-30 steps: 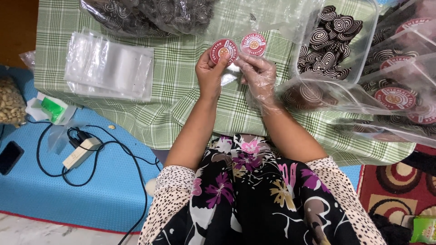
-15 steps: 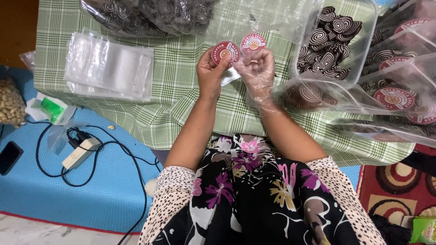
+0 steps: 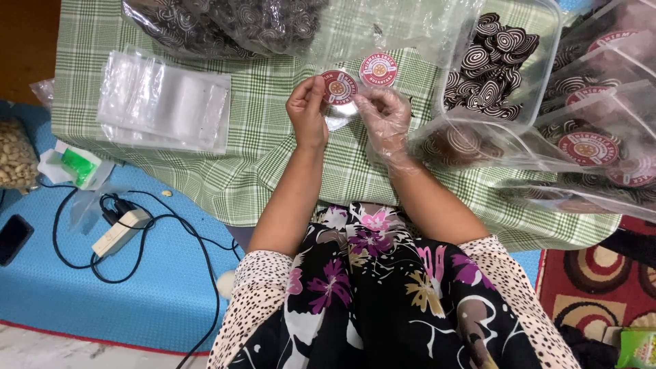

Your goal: Packaging chocolate-swirl cookies into plastic bags and applying decorative stickers.

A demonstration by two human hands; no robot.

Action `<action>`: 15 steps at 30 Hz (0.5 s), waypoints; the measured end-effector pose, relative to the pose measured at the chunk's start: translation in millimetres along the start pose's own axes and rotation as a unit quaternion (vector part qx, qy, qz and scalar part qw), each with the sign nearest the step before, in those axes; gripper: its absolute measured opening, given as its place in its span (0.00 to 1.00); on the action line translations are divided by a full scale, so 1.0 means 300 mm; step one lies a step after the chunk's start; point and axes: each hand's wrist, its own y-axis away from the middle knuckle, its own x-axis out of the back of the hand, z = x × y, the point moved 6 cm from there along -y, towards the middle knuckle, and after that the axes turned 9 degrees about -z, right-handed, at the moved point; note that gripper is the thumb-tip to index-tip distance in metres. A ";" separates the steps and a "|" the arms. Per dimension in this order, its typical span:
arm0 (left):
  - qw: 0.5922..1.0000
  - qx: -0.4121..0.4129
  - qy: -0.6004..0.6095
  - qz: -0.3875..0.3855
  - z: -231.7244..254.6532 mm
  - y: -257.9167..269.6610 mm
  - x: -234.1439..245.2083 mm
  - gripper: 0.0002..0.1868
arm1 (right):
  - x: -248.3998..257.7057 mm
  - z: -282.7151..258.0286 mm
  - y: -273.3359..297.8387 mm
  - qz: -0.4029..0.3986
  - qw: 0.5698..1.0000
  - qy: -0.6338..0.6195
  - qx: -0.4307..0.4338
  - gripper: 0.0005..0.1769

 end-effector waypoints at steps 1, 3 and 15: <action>1.000 0.004 0.011 0.004 -0.012 -0.003 0.010 0.08 | -0.001 -0.010 0.000 -0.003 1.000 -0.005 0.012 0.05; 1.000 0.008 0.022 0.008 -0.038 -0.008 0.030 0.08 | -0.001 -0.027 0.000 -0.006 1.000 -0.009 0.024 0.04; 0.994 -0.013 0.065 -0.092 -0.048 -0.022 0.005 0.06 | 0.029 -0.073 0.021 -0.036 0.974 0.096 0.200 0.03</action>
